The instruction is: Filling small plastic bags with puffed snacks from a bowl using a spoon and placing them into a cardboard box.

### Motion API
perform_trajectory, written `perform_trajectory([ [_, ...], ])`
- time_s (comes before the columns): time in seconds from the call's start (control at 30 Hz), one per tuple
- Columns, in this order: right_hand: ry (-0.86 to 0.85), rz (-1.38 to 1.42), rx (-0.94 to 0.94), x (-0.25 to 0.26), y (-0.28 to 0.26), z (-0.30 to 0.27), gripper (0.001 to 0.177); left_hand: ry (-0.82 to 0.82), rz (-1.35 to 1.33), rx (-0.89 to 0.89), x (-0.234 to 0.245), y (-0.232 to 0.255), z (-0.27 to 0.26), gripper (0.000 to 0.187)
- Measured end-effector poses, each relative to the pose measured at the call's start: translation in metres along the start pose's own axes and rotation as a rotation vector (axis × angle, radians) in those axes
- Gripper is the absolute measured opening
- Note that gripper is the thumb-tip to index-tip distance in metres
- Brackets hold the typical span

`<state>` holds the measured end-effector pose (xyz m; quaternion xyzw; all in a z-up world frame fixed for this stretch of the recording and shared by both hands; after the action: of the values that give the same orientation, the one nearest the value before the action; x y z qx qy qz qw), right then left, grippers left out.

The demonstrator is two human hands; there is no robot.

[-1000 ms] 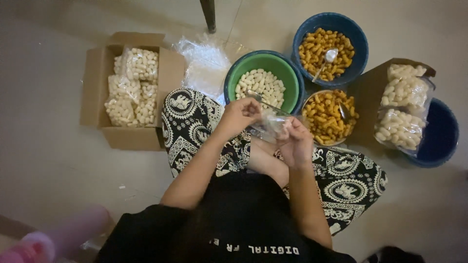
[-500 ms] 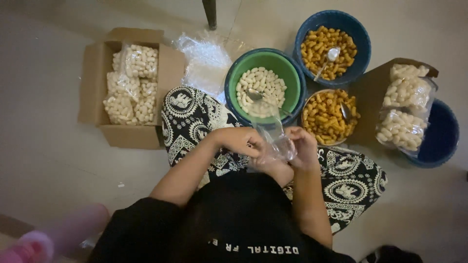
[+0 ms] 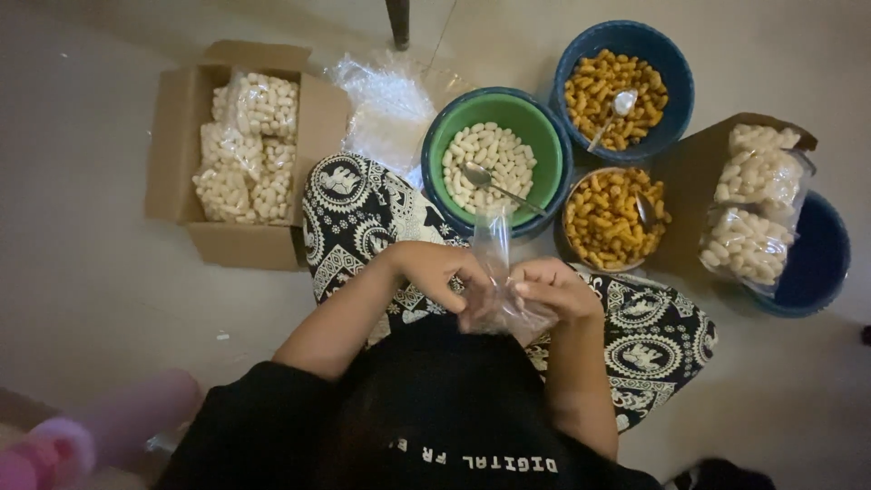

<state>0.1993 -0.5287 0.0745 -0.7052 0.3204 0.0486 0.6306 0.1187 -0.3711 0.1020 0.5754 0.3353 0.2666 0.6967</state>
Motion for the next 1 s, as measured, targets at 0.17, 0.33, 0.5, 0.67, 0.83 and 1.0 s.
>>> perform_trajectory([
  [0.17,-0.053,0.029,0.021,-0.009,-0.004,-0.003,0.042,0.025,0.131,-0.064,0.007,0.011,-0.006,0.018],
  [0.33,0.107,-0.172,0.161,-0.019,-0.032,0.009,0.027,0.142,0.307,-0.222,0.019,0.042,-0.015,0.024],
  [0.5,0.319,0.013,0.316,0.028,0.003,0.005,0.002,0.430,-0.016,-0.080,0.034,0.014,-0.026,0.032],
  [0.67,0.347,0.127,0.285,0.045,0.021,0.022,0.010,0.676,0.098,-0.075,0.045,-0.031,-0.016,0.018],
  [0.83,0.242,0.347,0.213,0.055,0.030,0.030,0.005,0.697,0.072,-0.152,0.042,-0.028,-0.015,0.017],
  [1.0,0.180,0.260,0.258,0.037,0.036,0.029,0.029,0.302,-0.259,-0.042,0.017,-0.007,-0.012,0.017],
])
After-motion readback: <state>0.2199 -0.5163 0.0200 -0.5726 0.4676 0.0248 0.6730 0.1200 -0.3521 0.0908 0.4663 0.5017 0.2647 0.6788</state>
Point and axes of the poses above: each hand's wrist, its own z-axis towards the middle knuckle, its own x-axis out of the back of the hand, y = z × x, the point moved 4 cm from there along z, towards the middle knuckle, and after that the axes turned 14 degrees about y, right-handed, at the moved point
